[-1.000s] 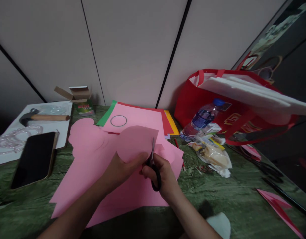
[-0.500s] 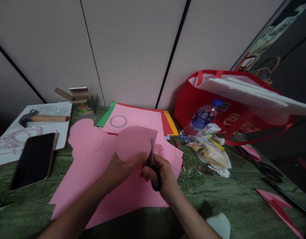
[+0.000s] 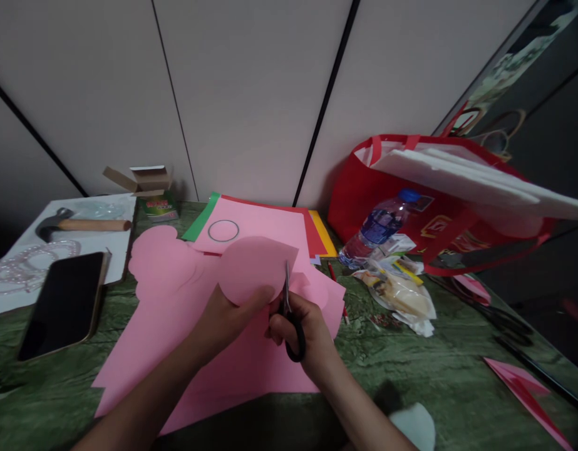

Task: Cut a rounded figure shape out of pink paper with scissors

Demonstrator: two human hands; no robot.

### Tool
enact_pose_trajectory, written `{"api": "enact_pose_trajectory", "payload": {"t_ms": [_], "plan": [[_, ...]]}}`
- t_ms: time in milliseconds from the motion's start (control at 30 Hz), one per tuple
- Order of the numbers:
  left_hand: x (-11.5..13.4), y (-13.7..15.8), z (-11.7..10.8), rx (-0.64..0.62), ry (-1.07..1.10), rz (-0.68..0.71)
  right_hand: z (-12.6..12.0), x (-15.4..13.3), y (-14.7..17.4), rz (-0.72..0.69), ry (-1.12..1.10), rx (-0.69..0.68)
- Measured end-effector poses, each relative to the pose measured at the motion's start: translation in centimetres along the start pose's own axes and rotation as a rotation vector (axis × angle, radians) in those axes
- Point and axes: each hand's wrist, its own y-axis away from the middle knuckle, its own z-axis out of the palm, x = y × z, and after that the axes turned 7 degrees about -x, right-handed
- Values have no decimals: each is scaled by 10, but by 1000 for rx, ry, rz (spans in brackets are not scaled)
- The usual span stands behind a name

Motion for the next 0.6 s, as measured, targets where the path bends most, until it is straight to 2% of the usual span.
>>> {"api": "enact_pose_trajectory", "payload": {"t_ms": [133,600], "plan": [[1,-1,0,-24,13,32,0,1,0,4,-5,0],[-4,-1,-2,25,-24,58,-1,0,0,12,-9,-4]]}}
